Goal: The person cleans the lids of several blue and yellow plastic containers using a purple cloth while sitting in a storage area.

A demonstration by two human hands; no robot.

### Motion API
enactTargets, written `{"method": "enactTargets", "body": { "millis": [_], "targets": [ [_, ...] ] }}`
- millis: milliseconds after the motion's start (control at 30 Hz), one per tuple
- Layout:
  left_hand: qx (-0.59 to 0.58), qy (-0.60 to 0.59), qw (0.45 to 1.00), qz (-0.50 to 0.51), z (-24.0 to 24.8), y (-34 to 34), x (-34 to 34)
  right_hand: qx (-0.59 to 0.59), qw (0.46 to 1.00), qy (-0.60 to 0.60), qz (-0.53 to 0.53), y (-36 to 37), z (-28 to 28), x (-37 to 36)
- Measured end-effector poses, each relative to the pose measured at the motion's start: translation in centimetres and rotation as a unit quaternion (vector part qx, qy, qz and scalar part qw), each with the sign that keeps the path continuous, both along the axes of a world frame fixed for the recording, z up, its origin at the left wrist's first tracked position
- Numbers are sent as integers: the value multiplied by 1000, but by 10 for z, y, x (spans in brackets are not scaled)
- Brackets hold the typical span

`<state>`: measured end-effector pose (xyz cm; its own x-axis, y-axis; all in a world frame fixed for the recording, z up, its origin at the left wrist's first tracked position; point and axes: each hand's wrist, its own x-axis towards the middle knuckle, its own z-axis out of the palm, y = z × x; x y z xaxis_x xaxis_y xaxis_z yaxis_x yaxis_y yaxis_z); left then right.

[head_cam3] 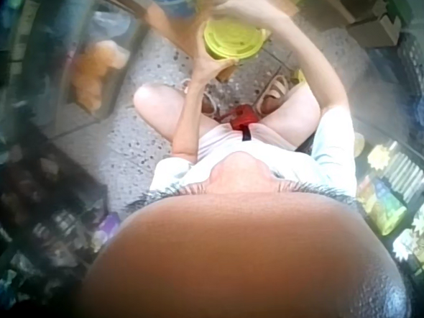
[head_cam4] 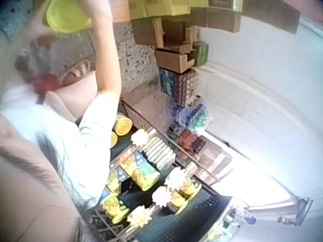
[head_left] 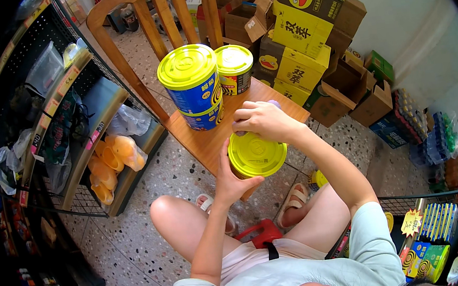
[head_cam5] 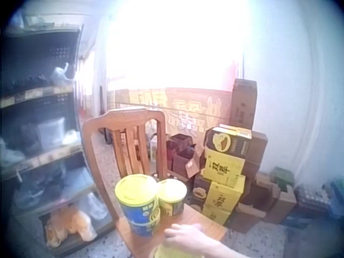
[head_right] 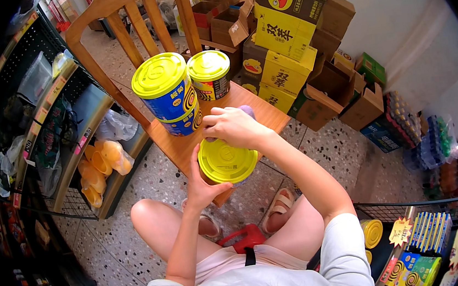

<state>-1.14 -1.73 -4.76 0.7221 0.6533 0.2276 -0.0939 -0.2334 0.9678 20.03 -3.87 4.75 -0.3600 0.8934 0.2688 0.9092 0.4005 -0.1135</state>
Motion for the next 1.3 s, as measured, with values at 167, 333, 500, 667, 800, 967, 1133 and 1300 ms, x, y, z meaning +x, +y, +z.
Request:
{"method": "enactTargets", "body": {
  "millis": [167, 333, 500, 667, 800, 967, 1133, 1300],
  "targets": [
    [2, 12, 1000, 8, -2, 0, -1, -39, 999, -1, 10, 7, 9, -6],
    [31, 36, 999, 21, 1, 0, -1, -42, 998, 3, -46, -2, 8, 7],
    [23, 23, 999, 31, 1, -2, 0, -59, 991, 26, -116, -24, 7, 16],
    [27, 30, 998, 38, 0, -2, -1, -31, 975, 91, -198, -60, 3, 21],
    [2, -1, 999, 35, -7, -2, 2, -17, 973, 93, -213, -91, 0, 13],
    [-6, -18, 999, 35, -11, -2, 3, 64, 966, 106, -226, -120, -8, -10],
    [12, -12, 999, 41, -14, -2, 2, 83, 967, 121, -209, -137, -9, -36],
    [23, -7, 999, 31, -13, -3, 3, 99, 967, 91, -214, -140, -18, -61]
  ]
}}
